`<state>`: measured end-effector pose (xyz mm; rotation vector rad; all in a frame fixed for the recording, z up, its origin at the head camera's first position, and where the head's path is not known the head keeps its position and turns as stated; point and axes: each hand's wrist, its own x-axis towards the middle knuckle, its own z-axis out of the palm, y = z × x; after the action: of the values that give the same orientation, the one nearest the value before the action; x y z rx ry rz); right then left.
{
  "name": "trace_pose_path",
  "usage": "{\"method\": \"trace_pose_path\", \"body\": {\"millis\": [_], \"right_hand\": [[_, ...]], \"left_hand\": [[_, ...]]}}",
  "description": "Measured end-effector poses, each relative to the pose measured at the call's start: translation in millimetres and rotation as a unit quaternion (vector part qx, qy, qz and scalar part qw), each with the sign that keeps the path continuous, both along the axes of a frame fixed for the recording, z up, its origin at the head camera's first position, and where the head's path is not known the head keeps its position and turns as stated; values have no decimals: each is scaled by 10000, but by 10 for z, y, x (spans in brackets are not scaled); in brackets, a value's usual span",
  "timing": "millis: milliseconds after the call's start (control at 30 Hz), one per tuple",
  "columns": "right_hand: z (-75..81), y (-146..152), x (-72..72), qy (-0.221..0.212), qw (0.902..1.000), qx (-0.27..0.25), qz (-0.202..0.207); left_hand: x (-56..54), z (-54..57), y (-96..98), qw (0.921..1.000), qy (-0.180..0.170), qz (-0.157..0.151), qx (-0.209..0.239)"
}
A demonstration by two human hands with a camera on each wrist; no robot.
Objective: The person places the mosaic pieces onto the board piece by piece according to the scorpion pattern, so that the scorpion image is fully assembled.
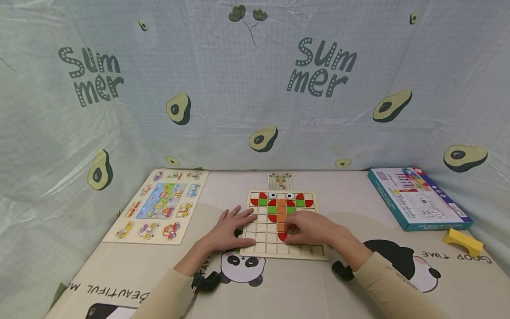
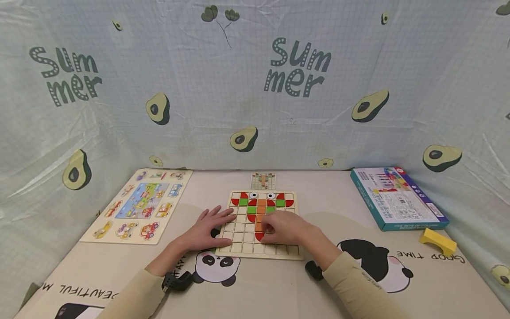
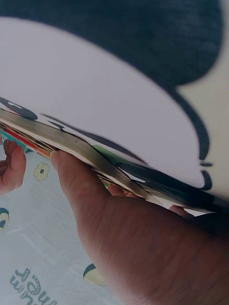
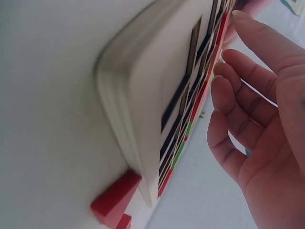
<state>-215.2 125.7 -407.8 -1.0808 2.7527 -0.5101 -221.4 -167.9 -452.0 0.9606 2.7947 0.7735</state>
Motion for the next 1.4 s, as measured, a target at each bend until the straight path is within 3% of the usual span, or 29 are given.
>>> {"method": "trace_pose_path", "body": {"millis": [300, 567, 833, 1400], "right_hand": [[52, 139, 15, -245, 9988, -134, -392], [82, 315, 10, -308, 9976, -451, -431], [159, 499, 32, -326, 9957, -547, -670], [150, 1009, 56, -190, 9917, -696, -1062]], "left_hand": [[11, 16, 3, 10000, -10, -12, 32], [13, 12, -5, 10000, 10, -27, 51], [13, 13, -4, 10000, -4, -4, 75], [21, 19, -7, 9999, -17, -23, 100]]}}
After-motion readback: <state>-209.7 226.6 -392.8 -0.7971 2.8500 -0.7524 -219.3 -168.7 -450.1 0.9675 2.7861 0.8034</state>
